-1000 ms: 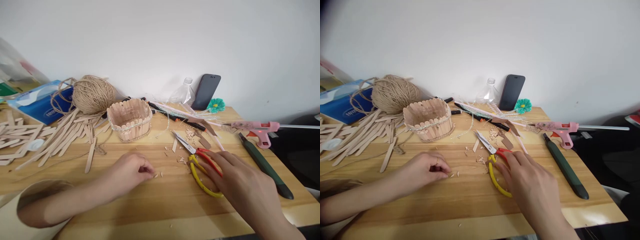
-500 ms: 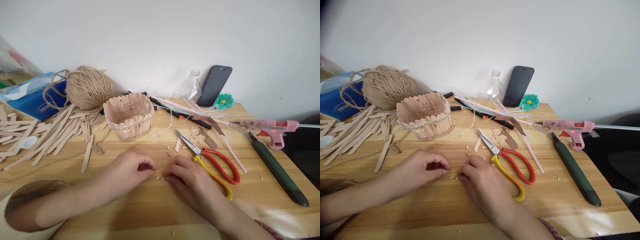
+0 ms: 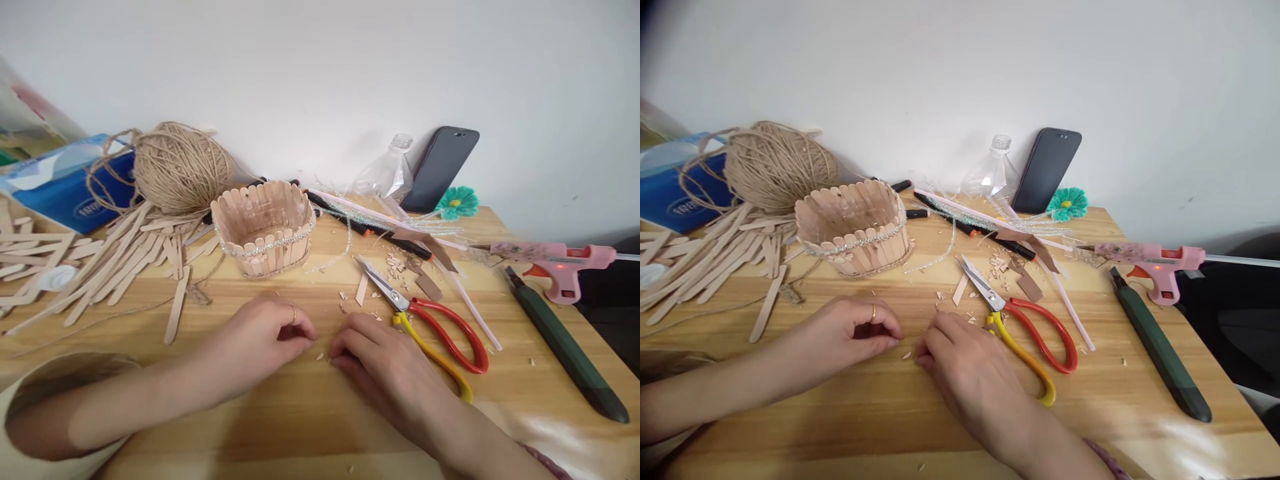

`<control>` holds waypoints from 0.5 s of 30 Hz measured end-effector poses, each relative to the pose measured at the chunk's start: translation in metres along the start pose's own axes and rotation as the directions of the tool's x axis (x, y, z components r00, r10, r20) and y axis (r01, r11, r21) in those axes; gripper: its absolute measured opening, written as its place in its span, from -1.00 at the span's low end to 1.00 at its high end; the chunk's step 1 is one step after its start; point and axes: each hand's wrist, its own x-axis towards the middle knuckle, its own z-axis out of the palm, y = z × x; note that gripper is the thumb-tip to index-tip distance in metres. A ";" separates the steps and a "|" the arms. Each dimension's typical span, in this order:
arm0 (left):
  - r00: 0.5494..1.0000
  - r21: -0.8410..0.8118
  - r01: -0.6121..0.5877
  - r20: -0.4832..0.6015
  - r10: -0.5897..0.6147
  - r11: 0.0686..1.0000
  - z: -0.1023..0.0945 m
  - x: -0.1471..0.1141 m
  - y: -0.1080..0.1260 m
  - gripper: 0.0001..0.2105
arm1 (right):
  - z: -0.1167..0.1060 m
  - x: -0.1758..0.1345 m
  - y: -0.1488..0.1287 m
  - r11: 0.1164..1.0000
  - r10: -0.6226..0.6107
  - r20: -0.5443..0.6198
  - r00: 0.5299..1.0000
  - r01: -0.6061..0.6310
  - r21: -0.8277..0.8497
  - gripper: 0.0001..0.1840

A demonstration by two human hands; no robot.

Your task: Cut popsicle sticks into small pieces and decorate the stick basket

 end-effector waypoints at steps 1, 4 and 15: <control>1.000 0.001 -0.008 -0.005 0.008 1.000 -0.001 0.000 0.000 -0.81 | -0.001 0.001 0.000 1.000 -0.011 -0.015 1.000 0.011 0.016 -0.85; 0.998 0.014 -0.028 -0.048 0.029 1.000 -0.003 -0.001 -0.002 -0.81 | -0.001 0.006 -0.004 0.999 -0.033 -0.058 0.998 0.035 0.034 -0.84; 0.978 0.138 -0.187 -0.071 0.198 0.973 -0.006 -0.004 -0.008 -0.81 | 0.003 0.005 -0.005 0.998 0.020 -0.090 0.996 -0.014 0.069 -0.81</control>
